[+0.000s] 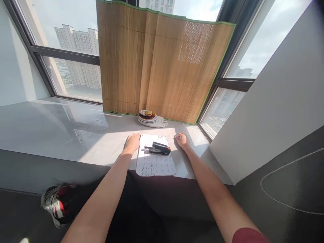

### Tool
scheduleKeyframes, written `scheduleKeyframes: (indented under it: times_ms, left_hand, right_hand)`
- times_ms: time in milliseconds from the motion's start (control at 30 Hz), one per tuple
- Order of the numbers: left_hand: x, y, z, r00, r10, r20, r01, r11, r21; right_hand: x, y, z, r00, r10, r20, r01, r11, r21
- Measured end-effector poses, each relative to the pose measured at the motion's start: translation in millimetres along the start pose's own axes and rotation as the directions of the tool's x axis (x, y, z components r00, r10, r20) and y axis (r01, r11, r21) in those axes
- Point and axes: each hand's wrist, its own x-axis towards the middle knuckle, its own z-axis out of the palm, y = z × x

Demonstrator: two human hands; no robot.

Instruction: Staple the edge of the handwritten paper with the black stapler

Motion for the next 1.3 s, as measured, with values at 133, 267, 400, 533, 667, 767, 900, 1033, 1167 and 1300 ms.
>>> scheduleKeyframes:
  times_ms: [133, 267, 400, 533, 667, 767, 900, 1033, 1167, 1300]
  left_hand:
    - [-4, 2, -8.4, 0.999, -0.044, -0.005, 0.045, 0.988, 0.146]
    - [-13, 3, -15.9, 0.997, -0.073, -0.038, 0.082, 0.926, 0.369]
    - [-25, 5, -21.6, 0.998, -0.050, -0.035, 0.061, 0.896, 0.440]
    - [-32, 9, -24.1, 1.000, -0.005, -0.001, 0.005, 0.904, 0.427]
    - [-33, 12, -24.7, 0.999, -0.027, -0.019, 0.033, 0.910, 0.413]
    - [-38, 16, -22.2, 0.996, -0.058, -0.072, 0.082, 0.917, 0.390]
    - [-50, 30, -13.4, 1.000, -0.023, -0.018, 0.026, 0.980, 0.198]
    - [-57, 39, -7.8, 0.992, 0.068, 0.104, -0.075, 0.995, 0.066]
    - [-62, 39, -11.7, 0.990, 0.019, 0.142, -0.027, 0.998, 0.052]
    - [-69, 41, -14.6, 0.991, 0.002, 0.137, -0.023, 0.988, 0.152]
  right_hand:
    - [-10, 14, -19, 0.989, 0.128, 0.078, -0.131, 0.991, 0.036]
    - [-36, 8, -33, 0.978, 0.140, 0.157, -0.147, 0.989, 0.032]
    - [-67, -14, -34, 0.980, 0.103, 0.173, -0.106, 0.994, 0.007]
    - [-82, -32, -38, 0.985, 0.074, 0.155, -0.066, 0.996, -0.058]
    - [-83, -34, -45, 0.991, 0.040, 0.128, -0.038, 0.999, -0.015]
    - [-80, -31, -50, 0.994, 0.025, 0.102, -0.028, 0.999, 0.026]
    - [-77, -44, -52, 0.996, -0.027, 0.086, -0.009, 0.921, 0.389]
    - [-81, -75, -47, 0.970, -0.187, 0.157, 0.000, 0.643, 0.766]
    - [-88, -92, -41, 0.928, -0.338, 0.159, 0.143, 0.714, 0.686]
    - [-86, -91, -40, 0.912, -0.328, 0.245, 0.083, 0.734, 0.674]
